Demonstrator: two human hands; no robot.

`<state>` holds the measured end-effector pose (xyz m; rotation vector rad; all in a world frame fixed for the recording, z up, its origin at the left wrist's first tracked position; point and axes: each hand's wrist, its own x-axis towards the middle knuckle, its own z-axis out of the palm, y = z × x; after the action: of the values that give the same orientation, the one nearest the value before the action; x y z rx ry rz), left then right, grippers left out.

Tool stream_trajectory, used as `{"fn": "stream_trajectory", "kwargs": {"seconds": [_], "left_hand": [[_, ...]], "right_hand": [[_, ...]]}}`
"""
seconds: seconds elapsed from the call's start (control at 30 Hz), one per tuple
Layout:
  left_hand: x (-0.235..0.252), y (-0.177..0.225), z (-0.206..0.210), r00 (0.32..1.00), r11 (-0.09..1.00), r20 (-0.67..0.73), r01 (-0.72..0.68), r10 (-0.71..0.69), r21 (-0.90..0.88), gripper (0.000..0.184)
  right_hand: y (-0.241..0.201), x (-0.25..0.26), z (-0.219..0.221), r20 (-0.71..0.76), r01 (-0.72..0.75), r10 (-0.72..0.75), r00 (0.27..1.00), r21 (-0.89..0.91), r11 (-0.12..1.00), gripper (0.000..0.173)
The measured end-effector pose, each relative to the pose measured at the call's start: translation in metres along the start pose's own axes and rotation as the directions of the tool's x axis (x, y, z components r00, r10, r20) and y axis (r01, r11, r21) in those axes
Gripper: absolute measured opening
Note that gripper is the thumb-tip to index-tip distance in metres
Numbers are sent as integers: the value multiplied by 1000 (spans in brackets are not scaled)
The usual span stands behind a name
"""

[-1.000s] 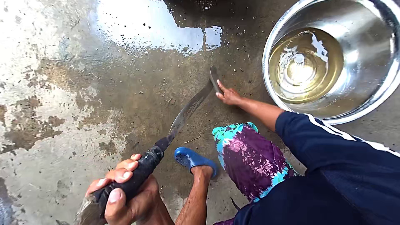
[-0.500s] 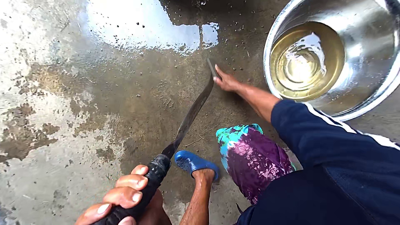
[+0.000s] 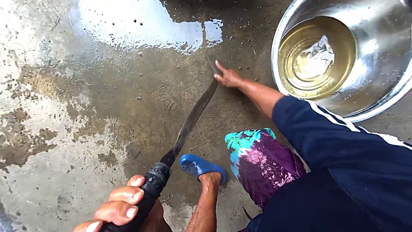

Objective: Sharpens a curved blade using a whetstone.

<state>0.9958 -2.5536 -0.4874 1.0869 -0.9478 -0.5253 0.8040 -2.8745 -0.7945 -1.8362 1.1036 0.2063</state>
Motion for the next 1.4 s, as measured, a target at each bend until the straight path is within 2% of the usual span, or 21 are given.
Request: {"fn": "stream_trajectory", "kwargs": {"seconds": [0.07, 0.2, 0.37, 0.5, 0.67, 0.8, 0.93, 1.1, 1.23, 1.4], "left_hand": [[0, 1, 4, 1000, 1000, 9, -8, 8, 21, 27], [4, 0, 8, 999, 1000, 28, -15, 15, 1, 29], [6, -2, 0, 1000, 1000, -11, -22, 22, 15, 28], [8, -3, -4, 999, 999, -21, -35, 35, 2, 28], [11, -6, -10, 997, 999, -62, -40, 40, 4, 28], [13, -10, -14, 995, 1000, -99, -31, 31, -3, 29], [14, -12, -19, 995, 999, -96, -37, 36, -8, 28], [14, -9, -15, 998, 999, -65, -25, 23, -28, 26], [15, -8, -11, 998, 999, -54, -37, 36, -28, 29], [19, -8, -18, 996, 999, -83, -46, 46, -7, 29]], "right_hand": [[-2, 17, -13, 8, -9, 9, 1000, 30, 1000, 74], [14, -25, 3, -4, 24, -24, 1000, 55, 998, 74], [3, 20, -10, -40, -38, 35, 999, -76, 996, 75], [17, -22, -1, -44, -71, 63, 997, -220, 973, 79], [4, 14, -21, -71, -74, 49, 996, -397, 915, 78], [22, -11, -10, -56, -56, 36, 998, -416, 908, 78], [13, 19, -22, -68, -69, 43, 997, -446, 892, 77], [24, -12, -15, -50, -64, 47, 998, -438, 897, 79], [5, 14, -29, -44, -66, 51, 998, -476, 877, 77], [10, -13, -16, -11, -16, 12, 1000, -442, 897, 79]]}}
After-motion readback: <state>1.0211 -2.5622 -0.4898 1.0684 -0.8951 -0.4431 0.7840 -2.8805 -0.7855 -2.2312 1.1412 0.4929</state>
